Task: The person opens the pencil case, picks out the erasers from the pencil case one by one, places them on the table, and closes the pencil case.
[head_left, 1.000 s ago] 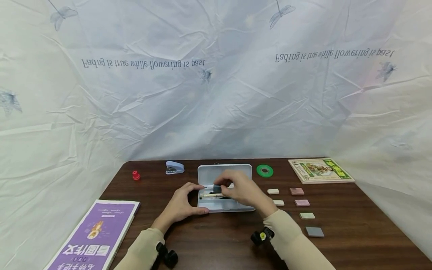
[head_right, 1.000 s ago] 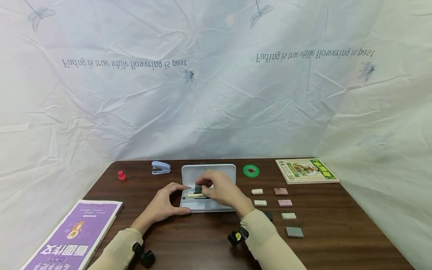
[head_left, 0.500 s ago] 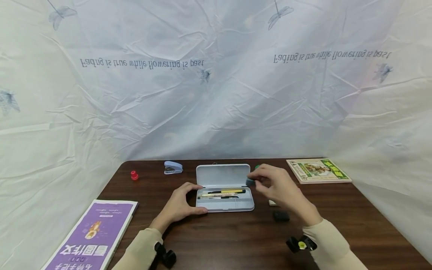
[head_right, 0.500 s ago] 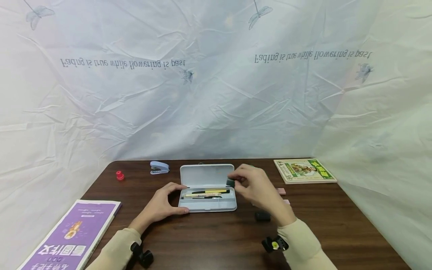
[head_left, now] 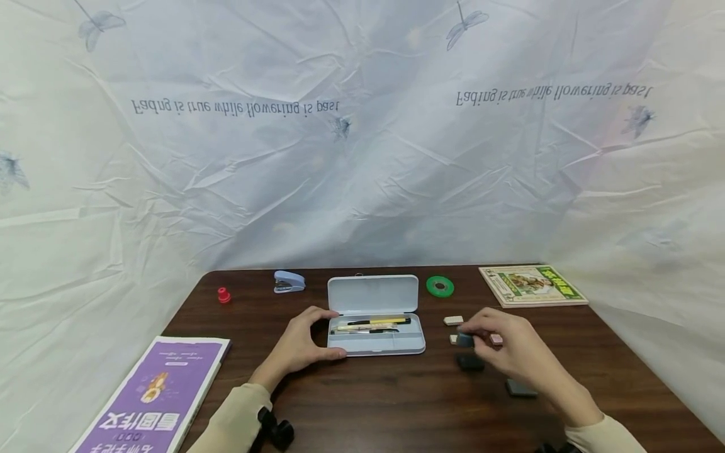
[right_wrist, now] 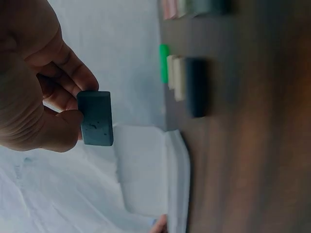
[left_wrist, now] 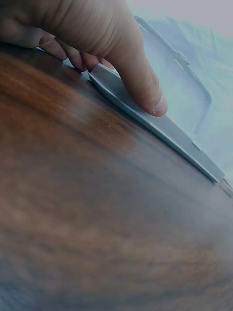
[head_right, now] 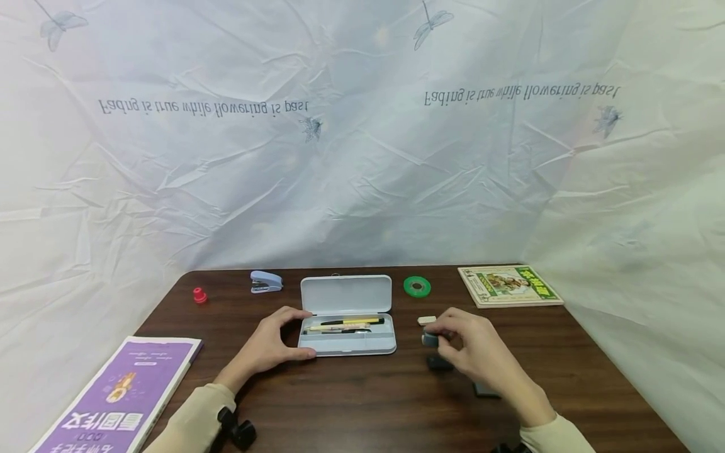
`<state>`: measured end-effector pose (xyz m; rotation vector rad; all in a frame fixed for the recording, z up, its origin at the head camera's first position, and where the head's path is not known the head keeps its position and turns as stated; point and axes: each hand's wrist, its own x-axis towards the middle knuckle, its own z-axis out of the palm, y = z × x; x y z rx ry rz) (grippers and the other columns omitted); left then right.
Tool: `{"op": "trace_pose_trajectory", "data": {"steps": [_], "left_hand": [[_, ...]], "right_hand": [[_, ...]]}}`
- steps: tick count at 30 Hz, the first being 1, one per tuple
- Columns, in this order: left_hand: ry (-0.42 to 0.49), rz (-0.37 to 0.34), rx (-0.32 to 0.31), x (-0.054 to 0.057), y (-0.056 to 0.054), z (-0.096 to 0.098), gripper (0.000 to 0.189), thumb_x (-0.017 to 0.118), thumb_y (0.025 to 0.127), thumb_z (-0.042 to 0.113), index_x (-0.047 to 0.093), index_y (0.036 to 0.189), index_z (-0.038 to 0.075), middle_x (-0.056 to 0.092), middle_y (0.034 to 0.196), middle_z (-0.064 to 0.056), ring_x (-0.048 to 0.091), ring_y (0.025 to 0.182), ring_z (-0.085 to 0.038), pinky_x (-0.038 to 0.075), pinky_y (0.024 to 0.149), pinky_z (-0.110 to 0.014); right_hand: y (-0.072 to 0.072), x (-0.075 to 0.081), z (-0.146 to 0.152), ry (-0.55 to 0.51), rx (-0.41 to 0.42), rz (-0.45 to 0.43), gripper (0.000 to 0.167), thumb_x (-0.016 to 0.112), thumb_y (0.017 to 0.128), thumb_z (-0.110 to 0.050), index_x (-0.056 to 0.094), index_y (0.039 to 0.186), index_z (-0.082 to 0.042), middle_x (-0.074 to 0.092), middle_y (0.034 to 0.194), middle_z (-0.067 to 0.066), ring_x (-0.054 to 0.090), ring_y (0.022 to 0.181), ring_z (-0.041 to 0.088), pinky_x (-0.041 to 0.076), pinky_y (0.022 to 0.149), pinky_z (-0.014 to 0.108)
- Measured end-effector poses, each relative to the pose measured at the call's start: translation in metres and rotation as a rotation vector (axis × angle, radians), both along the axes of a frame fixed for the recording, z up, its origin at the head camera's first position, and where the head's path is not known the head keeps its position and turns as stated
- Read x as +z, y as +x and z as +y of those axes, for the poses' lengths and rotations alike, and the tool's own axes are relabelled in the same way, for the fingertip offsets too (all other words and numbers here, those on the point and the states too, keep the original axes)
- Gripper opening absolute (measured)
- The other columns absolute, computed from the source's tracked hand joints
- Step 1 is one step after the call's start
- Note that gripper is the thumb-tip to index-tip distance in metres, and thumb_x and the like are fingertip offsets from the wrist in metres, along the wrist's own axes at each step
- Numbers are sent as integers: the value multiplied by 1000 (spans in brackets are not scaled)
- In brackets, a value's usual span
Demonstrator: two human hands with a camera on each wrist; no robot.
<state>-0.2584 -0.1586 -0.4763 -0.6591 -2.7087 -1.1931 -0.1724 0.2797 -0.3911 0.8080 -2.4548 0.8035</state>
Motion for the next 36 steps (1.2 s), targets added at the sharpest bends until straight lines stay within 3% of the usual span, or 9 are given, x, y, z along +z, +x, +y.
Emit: {"op": "trace_pose_trajectory", "data": {"steps": [2, 6, 9, 13, 20, 30, 34, 36], "left_hand": [[2, 1, -2, 0, 0, 0, 84, 103, 73, 60, 73, 143, 23, 68, 142, 4, 61, 142, -25, 47, 121, -56], [4, 6, -4, 0, -1, 1, 84, 103, 74, 60, 74, 143, 23, 69, 141, 3, 62, 141, -25, 48, 120, -57], [5, 7, -6, 0, -2, 1, 84, 103, 74, 59, 74, 144, 22, 69, 141, 3, 62, 141, -25, 48, 120, -57], [6, 6, -5, 0, -2, 1, 84, 103, 73, 60, 74, 143, 23, 68, 141, 3, 62, 141, -25, 47, 120, -56], [6, 6, -4, 0, -2, 1, 84, 103, 73, 60, 74, 143, 23, 69, 141, 4, 62, 139, -24, 48, 120, -56], [11, 8, -10, 1, -2, -1, 83, 102, 74, 60, 74, 143, 23, 68, 141, 3, 61, 141, -25, 47, 121, -57], [6, 4, -9, 0, -1, -1, 84, 102, 74, 61, 73, 144, 24, 68, 142, 3, 61, 142, -26, 47, 121, -57], [2, 1, -8, -1, -1, -1, 84, 102, 74, 61, 73, 144, 24, 68, 143, 3, 61, 142, -26, 47, 121, -57]], "right_hand": [[5, -8, 6, 10, -28, -10, 48, 87, 84, 13, 84, 108, -28, 75, 107, -19, 71, 104, 5, 61, 78, 22], [13, -24, 14, 17, -51, -62, 47, 89, 83, 11, 84, 105, -31, 77, 106, -23, 74, 110, 7, 62, 83, 23], [18, -34, 19, 16, -11, -98, 45, 88, 84, 10, 84, 104, -30, 76, 103, -21, 70, 91, 3, 60, 74, 27], [20, -42, 21, 39, 20, -99, 44, 90, 84, 9, 83, 103, -30, 75, 102, -20, 69, 89, 2, 59, 72, 28], [20, -45, 22, 86, 20, -93, 49, 92, 79, 10, 81, 100, -33, 73, 100, -23, 68, 92, -1, 59, 76, 27], [21, -47, 29, 69, 178, -280, 39, 92, 87, 2, 82, 106, -30, 71, 106, -16, 67, 93, 1, 58, 72, 25], [19, -44, 29, 75, 187, -288, 34, 93, 89, -3, 83, 107, -29, 72, 105, -16, 66, 92, 1, 57, 71, 26], [18, -41, 28, 74, 177, -248, 33, 95, 88, -5, 81, 108, -27, 73, 104, -15, 66, 89, 2, 58, 71, 27]]}}
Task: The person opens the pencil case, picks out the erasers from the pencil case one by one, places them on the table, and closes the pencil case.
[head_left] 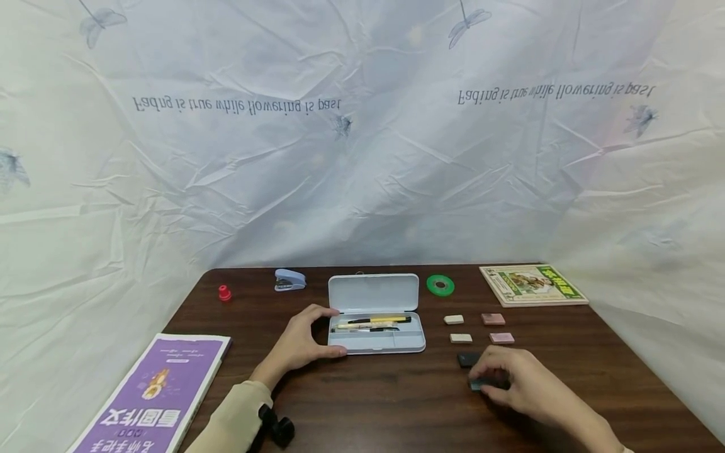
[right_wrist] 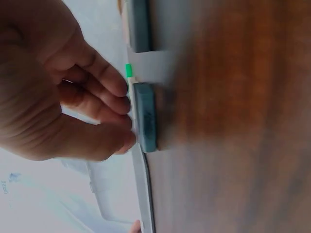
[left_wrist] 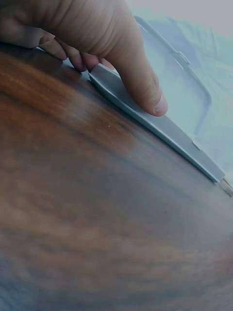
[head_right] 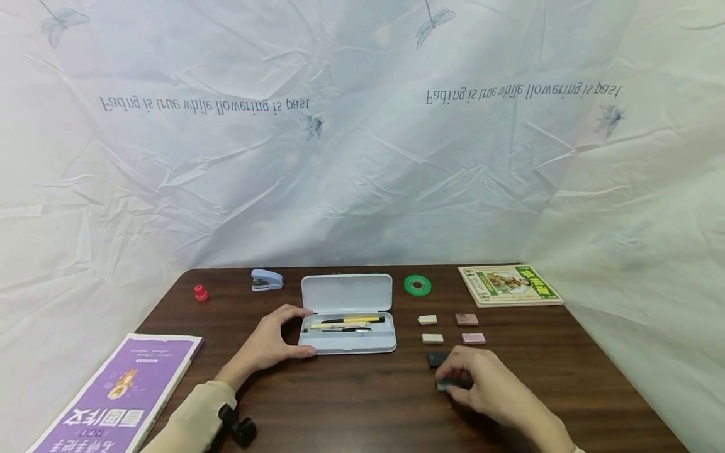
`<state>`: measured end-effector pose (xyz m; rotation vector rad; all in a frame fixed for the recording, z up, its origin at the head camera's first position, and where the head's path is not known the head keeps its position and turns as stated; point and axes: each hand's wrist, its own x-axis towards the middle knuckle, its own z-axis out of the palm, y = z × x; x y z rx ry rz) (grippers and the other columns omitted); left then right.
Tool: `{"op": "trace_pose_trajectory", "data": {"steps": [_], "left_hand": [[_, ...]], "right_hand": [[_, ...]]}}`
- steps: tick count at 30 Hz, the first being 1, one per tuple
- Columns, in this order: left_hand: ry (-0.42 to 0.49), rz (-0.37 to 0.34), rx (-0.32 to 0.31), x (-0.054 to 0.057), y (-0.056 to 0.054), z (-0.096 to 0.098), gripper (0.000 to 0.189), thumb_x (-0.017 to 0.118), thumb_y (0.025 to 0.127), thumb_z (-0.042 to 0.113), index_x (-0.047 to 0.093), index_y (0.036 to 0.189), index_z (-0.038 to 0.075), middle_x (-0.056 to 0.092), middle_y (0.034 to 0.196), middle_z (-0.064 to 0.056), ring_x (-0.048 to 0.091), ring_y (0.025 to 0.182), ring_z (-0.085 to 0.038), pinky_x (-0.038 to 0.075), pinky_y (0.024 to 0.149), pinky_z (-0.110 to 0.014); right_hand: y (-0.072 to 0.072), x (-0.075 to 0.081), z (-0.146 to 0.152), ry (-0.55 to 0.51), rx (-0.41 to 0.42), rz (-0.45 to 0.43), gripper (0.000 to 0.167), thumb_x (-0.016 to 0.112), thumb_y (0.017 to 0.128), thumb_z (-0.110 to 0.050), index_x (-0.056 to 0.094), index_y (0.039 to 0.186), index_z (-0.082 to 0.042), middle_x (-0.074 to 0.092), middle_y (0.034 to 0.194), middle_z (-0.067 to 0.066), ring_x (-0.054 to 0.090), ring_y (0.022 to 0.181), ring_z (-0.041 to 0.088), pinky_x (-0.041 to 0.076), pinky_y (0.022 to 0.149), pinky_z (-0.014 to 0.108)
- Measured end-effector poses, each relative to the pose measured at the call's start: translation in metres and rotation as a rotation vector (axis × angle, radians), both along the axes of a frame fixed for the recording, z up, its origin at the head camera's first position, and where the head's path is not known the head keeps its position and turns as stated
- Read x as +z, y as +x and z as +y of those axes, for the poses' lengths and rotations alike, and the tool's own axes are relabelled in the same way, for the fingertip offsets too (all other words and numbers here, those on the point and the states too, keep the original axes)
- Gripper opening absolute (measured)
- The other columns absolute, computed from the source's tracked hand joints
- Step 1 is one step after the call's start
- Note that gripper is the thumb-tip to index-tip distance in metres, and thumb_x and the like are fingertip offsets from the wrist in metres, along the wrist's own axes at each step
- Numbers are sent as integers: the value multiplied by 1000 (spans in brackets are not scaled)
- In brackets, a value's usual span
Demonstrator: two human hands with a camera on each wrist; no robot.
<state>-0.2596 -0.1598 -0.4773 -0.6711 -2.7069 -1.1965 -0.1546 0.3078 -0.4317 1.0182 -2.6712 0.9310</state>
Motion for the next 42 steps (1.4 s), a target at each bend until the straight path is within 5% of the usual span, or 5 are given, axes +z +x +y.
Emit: {"op": "trace_pose_trajectory", "data": {"steps": [7, 23, 29, 37, 42], "left_hand": [[0, 0, 6, 0, 1, 1, 84, 102, 74, 60, 73, 144, 24, 68, 142, 4, 61, 143, -26, 47, 121, -57], [-7, 27, 4, -3, 1, 1, 84, 103, 73, 59, 74, 143, 23, 67, 144, 4, 61, 142, -25, 48, 119, -57], [-26, 23, 11, 0, 1, 1, 84, 101, 75, 61, 74, 144, 24, 59, 157, -2, 55, 149, -34, 45, 120, -64], [87, -12, 5, 2, 0, 1, 85, 106, 73, 50, 60, 136, 18, 65, 147, -1, 63, 143, -28, 48, 120, -58], [173, -50, -17, -1, 1, 2, 95, 109, 72, 42, 39, 131, 13, 66, 145, -4, 67, 138, -29, 47, 120, -59]], "right_hand": [[-18, 21, -16, -50, -138, 141, 54, 101, 82, -10, 74, 128, -20, 75, 115, -7, 73, 94, 8, 63, 77, 33], [-84, 6, -86, -125, -85, -156, 147, 105, 80, -23, -4, 180, -25, 5, 182, 24, 39, 156, 56, 52, 110, 69], [-91, 1, -101, -35, -54, -150, 149, 104, 80, -18, -7, 179, -19, 2, 183, 24, 25, 165, 50, 47, 117, 65], [-92, 1, -104, -33, -130, -170, 157, 105, 80, -19, -18, 177, -37, 16, 178, 29, 73, 118, 39, 64, 94, 51], [-90, 1, -102, 4, -90, -126, 120, 103, 82, -14, 29, 176, -21, 52, 147, 15, 65, 120, 27, 58, 98, 47]]}}
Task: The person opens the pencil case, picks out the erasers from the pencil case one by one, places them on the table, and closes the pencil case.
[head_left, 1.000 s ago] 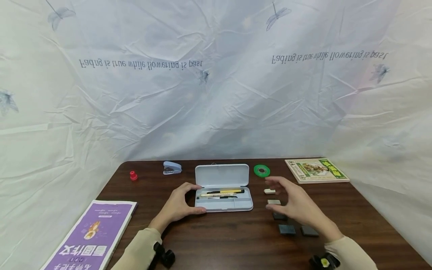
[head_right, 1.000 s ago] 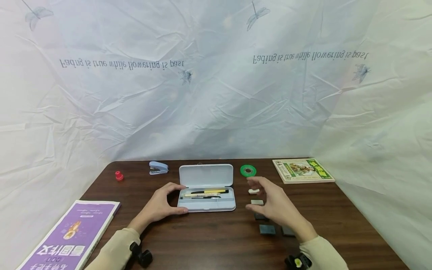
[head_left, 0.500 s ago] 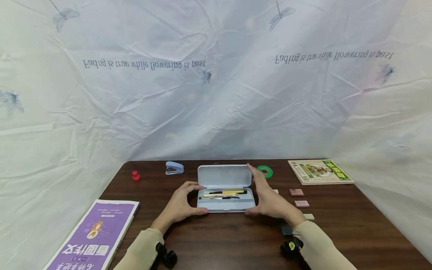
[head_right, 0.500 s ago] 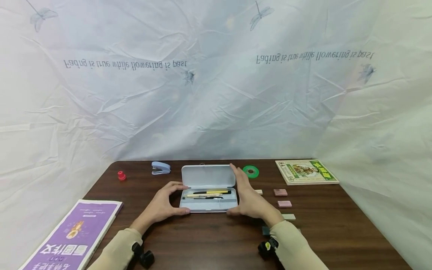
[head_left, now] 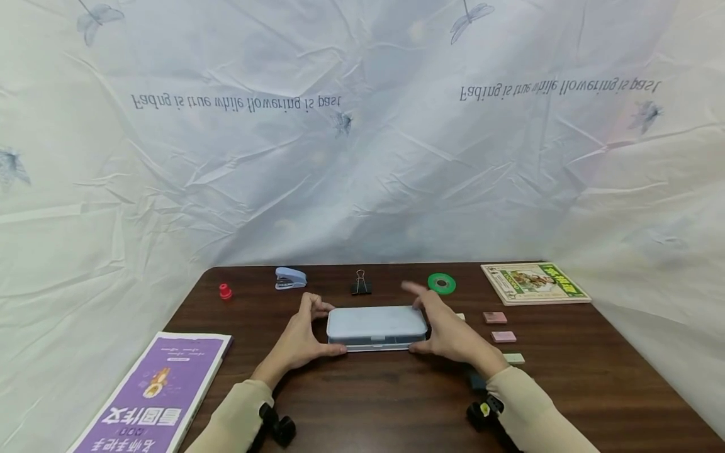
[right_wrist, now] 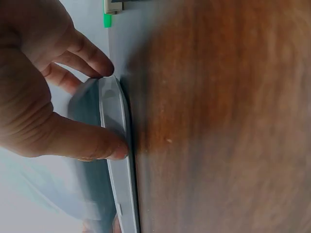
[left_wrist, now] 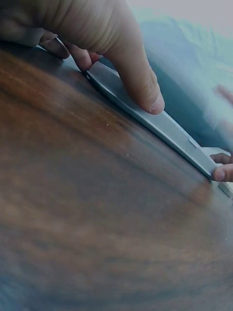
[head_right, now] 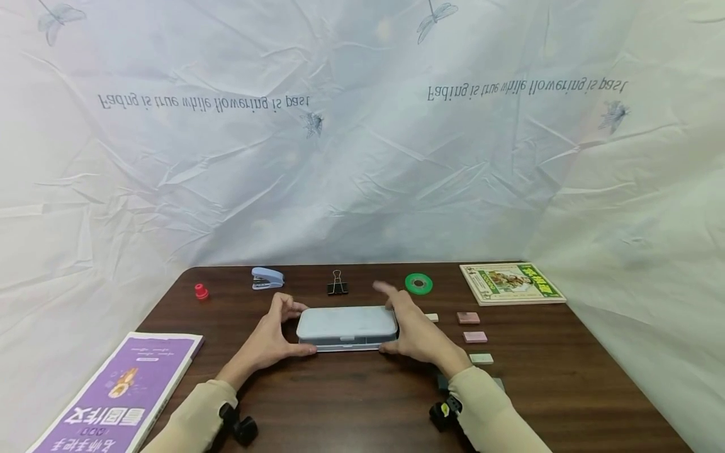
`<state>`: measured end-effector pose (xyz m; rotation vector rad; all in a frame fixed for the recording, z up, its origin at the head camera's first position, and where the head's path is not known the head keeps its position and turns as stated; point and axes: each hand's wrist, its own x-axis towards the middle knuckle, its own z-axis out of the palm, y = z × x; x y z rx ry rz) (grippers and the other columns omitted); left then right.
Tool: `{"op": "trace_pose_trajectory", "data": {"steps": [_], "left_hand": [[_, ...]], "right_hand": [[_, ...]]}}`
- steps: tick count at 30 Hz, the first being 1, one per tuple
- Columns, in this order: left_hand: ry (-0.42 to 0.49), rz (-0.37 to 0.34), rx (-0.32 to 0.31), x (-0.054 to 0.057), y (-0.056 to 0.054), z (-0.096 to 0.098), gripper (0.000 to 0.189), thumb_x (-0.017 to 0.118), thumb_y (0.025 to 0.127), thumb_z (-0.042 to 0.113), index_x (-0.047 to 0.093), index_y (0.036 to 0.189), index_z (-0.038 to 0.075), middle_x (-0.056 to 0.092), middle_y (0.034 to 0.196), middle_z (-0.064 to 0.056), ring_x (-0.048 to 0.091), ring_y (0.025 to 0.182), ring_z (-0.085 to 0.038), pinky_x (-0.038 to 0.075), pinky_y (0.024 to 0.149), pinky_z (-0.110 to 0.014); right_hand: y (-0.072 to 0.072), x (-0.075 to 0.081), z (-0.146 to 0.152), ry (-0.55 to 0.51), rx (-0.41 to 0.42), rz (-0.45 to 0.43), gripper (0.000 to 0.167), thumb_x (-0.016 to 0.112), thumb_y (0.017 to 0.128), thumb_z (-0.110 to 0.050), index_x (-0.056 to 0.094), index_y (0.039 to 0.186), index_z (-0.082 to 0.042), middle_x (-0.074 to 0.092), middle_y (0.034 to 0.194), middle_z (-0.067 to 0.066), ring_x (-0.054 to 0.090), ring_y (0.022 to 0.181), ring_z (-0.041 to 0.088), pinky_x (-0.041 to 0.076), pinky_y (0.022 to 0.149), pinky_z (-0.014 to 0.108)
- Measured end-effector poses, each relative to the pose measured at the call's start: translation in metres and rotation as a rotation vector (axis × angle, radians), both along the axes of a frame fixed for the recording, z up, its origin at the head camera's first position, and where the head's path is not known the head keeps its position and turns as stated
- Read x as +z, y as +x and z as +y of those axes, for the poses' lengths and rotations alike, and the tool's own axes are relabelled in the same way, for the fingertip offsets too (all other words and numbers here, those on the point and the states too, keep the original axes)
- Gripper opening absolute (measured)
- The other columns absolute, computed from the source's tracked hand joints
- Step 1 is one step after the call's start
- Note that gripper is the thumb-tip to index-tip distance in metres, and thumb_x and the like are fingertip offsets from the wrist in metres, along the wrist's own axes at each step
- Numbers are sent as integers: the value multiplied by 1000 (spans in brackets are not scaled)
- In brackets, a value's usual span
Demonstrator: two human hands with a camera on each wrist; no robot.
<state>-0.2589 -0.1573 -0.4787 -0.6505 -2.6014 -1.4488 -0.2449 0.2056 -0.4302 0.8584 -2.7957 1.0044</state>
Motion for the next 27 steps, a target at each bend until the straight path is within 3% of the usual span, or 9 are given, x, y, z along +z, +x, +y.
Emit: {"op": "trace_pose_trajectory", "data": {"steps": [3, 5, 7, 11, 14, 19, 22, 27], "left_hand": [[-16, 22, -20, -1, -1, -1, 97, 107, 75, 44, 46, 145, 15, 66, 146, -4, 66, 138, -30, 48, 120, -59], [-56, 44, -22, -1, -1, -2, 91, 103, 79, 47, 55, 151, 19, 66, 147, -2, 65, 138, -28, 49, 118, -59], [-91, 68, -19, -1, -1, -3, 80, 99, 84, 51, 64, 150, 23, 66, 147, 2, 63, 139, -27, 50, 117, -59], [-116, 77, -12, -1, 2, -4, 65, 92, 91, 53, 70, 147, 27, 67, 146, 6, 62, 140, -26, 50, 116, -60], [-107, 60, -13, -2, 4, -5, 65, 93, 91, 52, 71, 146, 26, 68, 145, 5, 62, 140, -27, 50, 116, -60], [-96, 38, -10, -2, 5, -4, 69, 96, 87, 53, 71, 145, 26, 68, 145, 5, 62, 140, -27, 49, 117, -60], [-95, 35, -5, -2, 4, -3, 70, 96, 86, 54, 71, 146, 27, 67, 145, 6, 61, 141, -27, 49, 117, -60], [-92, 24, -10, -2, 5, -4, 71, 97, 85, 54, 71, 145, 27, 68, 145, 6, 61, 142, -27, 49, 118, -60]], "right_hand": [[1, 1, 2, 56, 11, 2, 74, 98, 89, -19, 63, 154, -17, 54, 139, 9, 61, 115, 22, 56, 93, 41], [1, 2, 3, 77, 10, 0, 57, 95, 92, -25, 72, 143, -17, 53, 137, 7, 59, 105, 19, 54, 87, 37], [1, 2, 4, 72, 11, -7, 49, 92, 97, -32, 75, 141, -18, 53, 137, 7, 58, 101, 18, 53, 84, 35], [1, 0, 4, 50, 4, -30, 40, 79, 106, -41, 76, 140, -20, 54, 143, 10, 60, 101, 18, 55, 86, 38], [3, -4, 4, 39, 5, -44, 36, 73, 110, -41, 76, 139, -21, 57, 149, 12, 65, 113, 22, 58, 94, 45], [3, -4, 5, 33, 16, -46, 35, 74, 110, -38, 75, 139, -20, 63, 149, 10, 66, 130, 30, 58, 104, 56], [3, -4, 5, 43, 20, -21, 35, 75, 109, -38, 75, 139, -20, 64, 148, 10, 66, 131, 33, 58, 103, 57], [4, -5, 5, 40, 6, -51, 34, 76, 109, -37, 75, 139, -22, 63, 148, 6, 66, 131, 29, 58, 104, 54]]}}
